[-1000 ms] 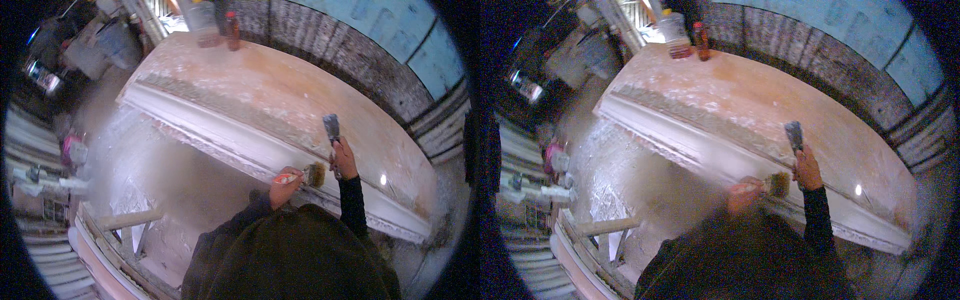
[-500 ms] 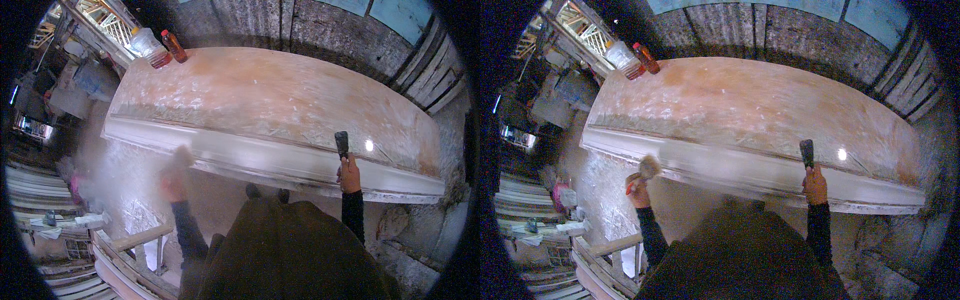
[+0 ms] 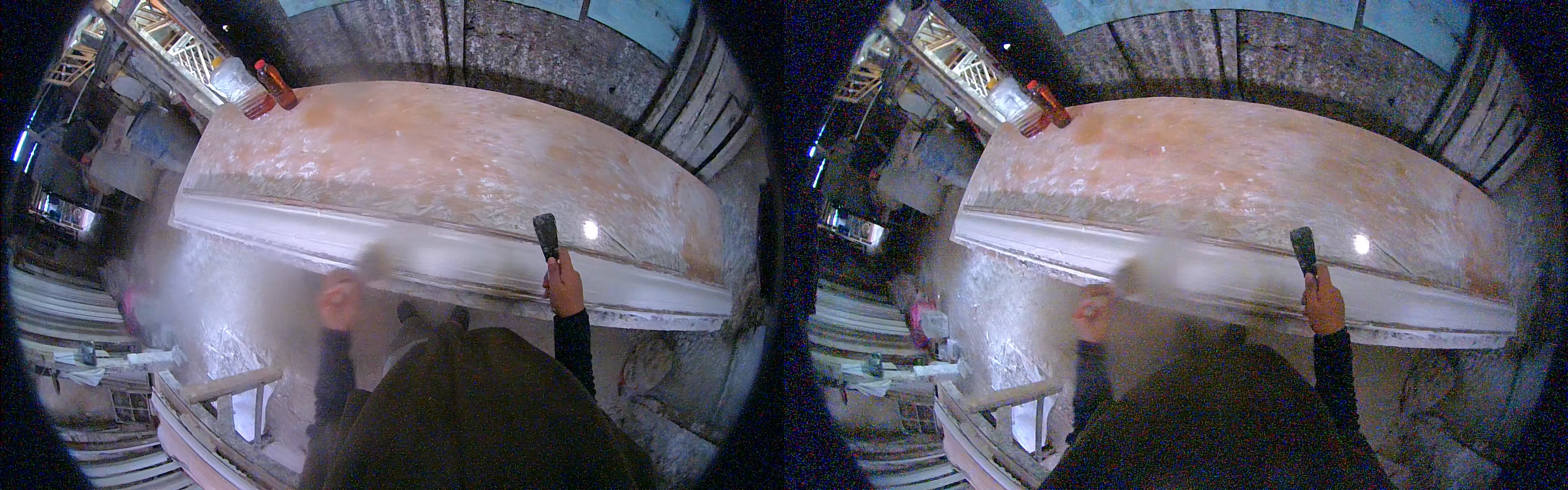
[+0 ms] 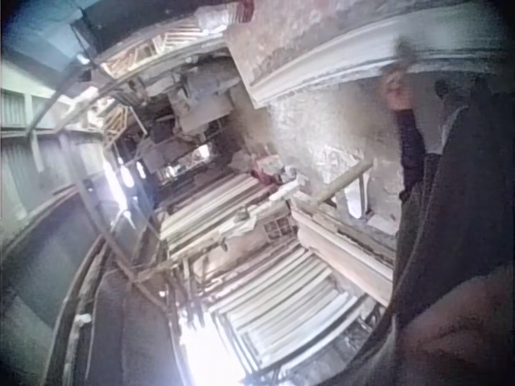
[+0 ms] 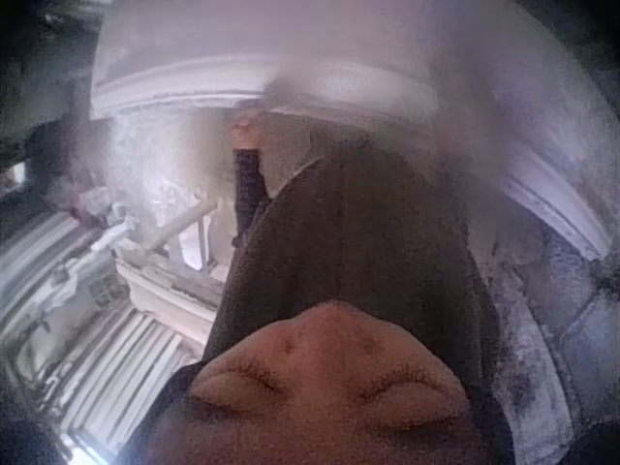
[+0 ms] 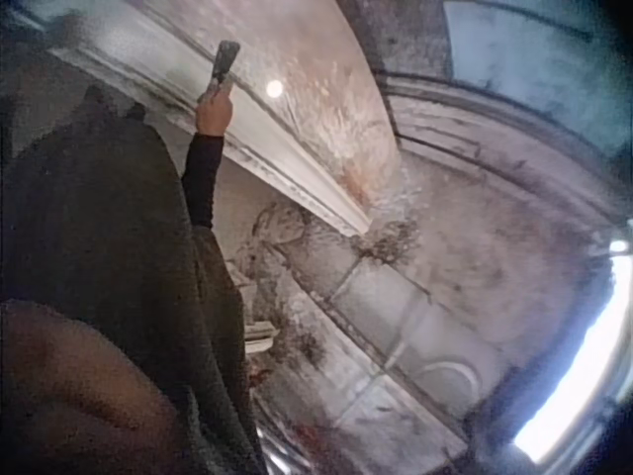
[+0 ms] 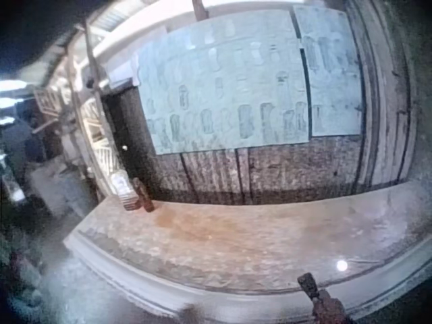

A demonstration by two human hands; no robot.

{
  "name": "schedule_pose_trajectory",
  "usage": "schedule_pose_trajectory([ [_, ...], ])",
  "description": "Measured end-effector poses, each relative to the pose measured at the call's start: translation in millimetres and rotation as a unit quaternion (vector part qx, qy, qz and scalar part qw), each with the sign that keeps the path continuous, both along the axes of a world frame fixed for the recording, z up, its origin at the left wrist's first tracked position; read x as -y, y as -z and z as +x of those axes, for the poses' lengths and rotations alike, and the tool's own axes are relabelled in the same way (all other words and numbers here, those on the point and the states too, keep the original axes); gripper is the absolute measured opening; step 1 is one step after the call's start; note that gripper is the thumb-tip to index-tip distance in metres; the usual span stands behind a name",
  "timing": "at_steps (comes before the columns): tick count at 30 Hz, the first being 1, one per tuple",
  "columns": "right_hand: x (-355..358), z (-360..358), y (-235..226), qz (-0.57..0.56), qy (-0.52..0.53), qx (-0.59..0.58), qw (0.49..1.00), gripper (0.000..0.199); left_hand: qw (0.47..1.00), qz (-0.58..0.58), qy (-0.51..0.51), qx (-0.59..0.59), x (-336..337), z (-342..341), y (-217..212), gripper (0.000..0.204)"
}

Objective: The person paints the edge of a large wooden board with a brush while holding a scraper in the other hand. The person moves along the length of the board, applying white paint to the side edge.

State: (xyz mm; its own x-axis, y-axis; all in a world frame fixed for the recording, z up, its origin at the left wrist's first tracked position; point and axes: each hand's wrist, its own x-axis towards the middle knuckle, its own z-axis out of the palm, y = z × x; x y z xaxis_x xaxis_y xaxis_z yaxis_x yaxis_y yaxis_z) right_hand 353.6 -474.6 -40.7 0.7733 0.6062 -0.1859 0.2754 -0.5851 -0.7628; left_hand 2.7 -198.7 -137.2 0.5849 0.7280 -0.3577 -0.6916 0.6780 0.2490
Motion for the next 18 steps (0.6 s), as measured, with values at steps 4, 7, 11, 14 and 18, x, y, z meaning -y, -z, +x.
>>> schedule_pose_trajectory([
  [4,5.5,-0.9,-15.2,0.014,0.019,-0.039,0.999,0.028,0.589,0.443,-0.207,-0.643,-35.4,-55.1,-86.3,0.006],
  [7,10.8,4.3,-3.9,-0.004,0.011,-0.052,0.999,0.028,0.638,0.507,-0.26,-0.518,-28.1,-40.4,-102.0,0.006],
  [11,10.4,8.8,19.5,0.007,-0.025,0.038,0.999,0.026,0.609,0.506,-0.01,-0.61,29.7,39.2,-76.3,0.02],
  [14,0.2,4.3,13.9,0.014,-0.05,0.031,0.998,0.024,0.692,0.56,0.136,-0.435,97.8,110.8,-31.6,0.017],
  [18,3.5,6.4,14.7,-0.004,-0.038,0.039,0.998,0.022,0.787,0.451,0.241,-0.346,145.1,172.5,-78.0,0.014],
])
